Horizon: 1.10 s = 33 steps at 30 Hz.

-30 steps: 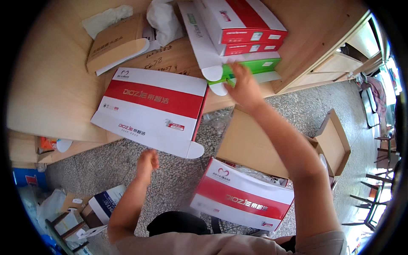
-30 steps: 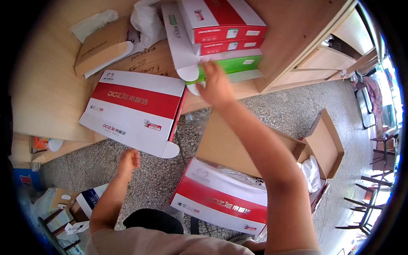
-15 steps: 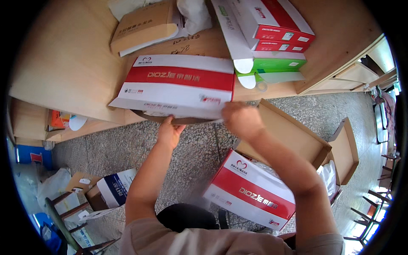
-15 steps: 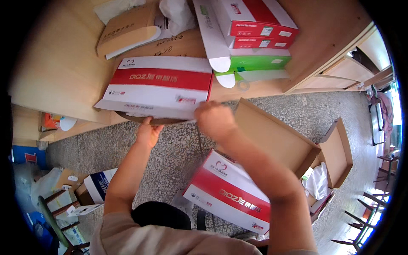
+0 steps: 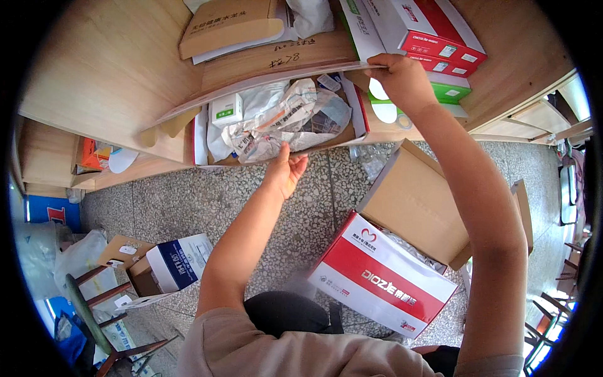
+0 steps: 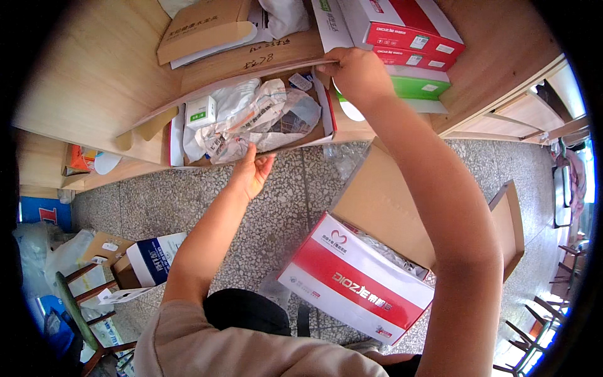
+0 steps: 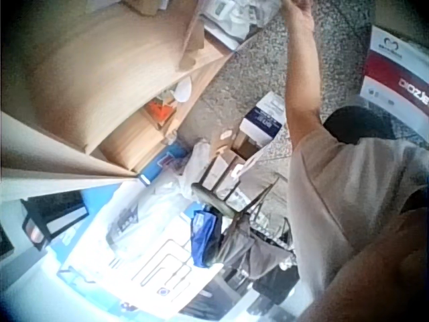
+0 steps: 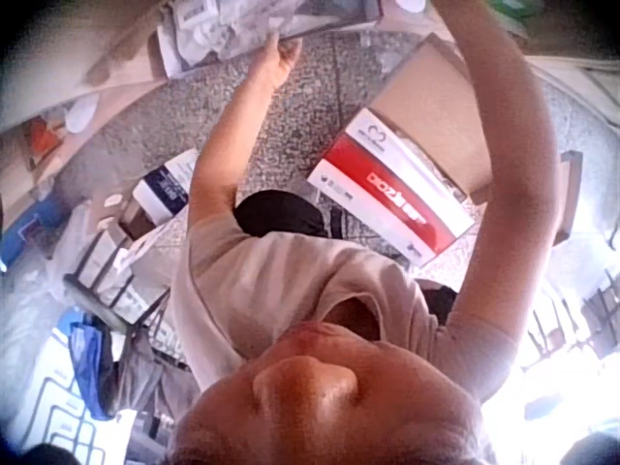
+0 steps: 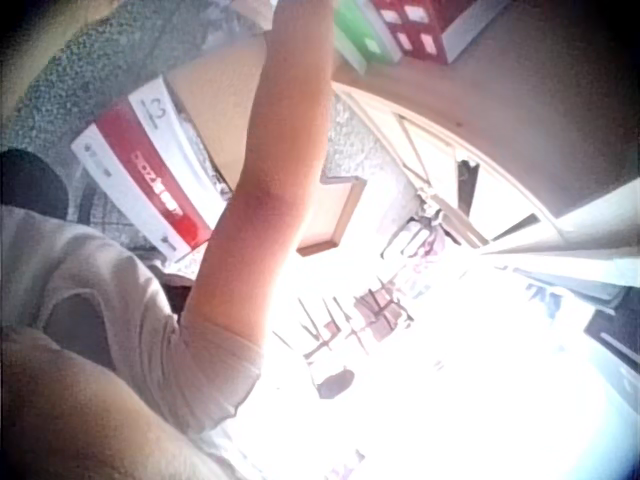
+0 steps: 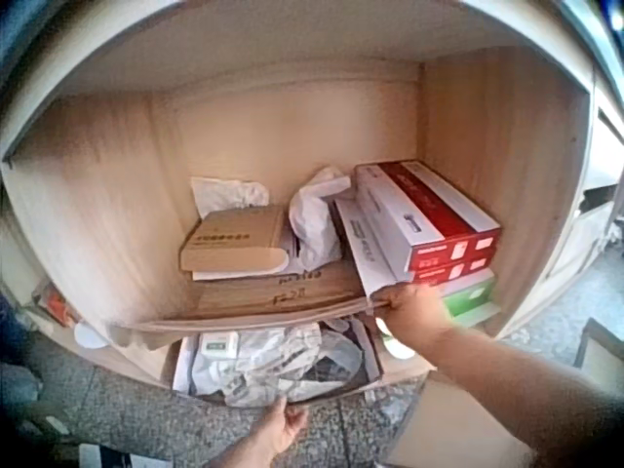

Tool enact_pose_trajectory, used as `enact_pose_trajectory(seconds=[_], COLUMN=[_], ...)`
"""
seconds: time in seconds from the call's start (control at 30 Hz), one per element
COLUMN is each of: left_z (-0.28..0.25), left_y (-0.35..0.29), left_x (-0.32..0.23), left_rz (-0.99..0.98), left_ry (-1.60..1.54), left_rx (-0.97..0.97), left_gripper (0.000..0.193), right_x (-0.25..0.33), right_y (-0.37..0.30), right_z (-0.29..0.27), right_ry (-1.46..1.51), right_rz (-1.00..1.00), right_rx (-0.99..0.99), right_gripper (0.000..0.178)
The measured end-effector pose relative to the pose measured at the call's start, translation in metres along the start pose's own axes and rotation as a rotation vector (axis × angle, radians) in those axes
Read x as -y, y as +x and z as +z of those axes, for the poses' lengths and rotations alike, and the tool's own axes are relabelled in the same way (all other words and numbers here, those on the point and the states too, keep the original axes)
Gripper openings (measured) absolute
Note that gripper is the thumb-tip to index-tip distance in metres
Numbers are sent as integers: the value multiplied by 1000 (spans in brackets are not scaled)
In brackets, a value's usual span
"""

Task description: The person sits on the floor and repeatedly opens small white boxes to remove circular metal objects, then places them into larger red and white boxes. The person also moves and stacks the larger boxes on a nearby shelf.

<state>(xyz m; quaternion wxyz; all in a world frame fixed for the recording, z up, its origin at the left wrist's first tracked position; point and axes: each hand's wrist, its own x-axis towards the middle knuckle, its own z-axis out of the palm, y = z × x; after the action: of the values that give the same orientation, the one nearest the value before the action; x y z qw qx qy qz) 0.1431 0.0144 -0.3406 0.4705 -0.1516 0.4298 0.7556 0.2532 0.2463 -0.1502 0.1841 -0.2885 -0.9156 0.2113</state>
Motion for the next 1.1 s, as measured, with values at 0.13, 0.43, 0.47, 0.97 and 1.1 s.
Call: enact_pose_trajectory(seconds=[0.13, 0.43, 0.47, 0.97, 1.1], left_z=[1, -19, -32, -49, -96], left_y=[6, -61, -67, -154, -134], left_x=[-13, 11, 22, 109, 109], left_rz=[-31, -209, -255, -719, -869], left_ry=[219, 868, 880, 1457, 1275], left_rx=[-145, 127, 171, 343, 393], left_gripper=[46, 29, 30, 58, 49], right_x=[-27, -50, -56, -150, -153], right_y=[-16, -140, -159, -559, -560], right_z=[39, 45, 28, -72, -61], right_ry=[-155, -325, -258, 473, 1243], right_rz=[-168, -149, -131, 1525, 1602], right_rx=[7, 337, 334, 286, 244], right_gripper=[30, 69, 68, 68, 73])
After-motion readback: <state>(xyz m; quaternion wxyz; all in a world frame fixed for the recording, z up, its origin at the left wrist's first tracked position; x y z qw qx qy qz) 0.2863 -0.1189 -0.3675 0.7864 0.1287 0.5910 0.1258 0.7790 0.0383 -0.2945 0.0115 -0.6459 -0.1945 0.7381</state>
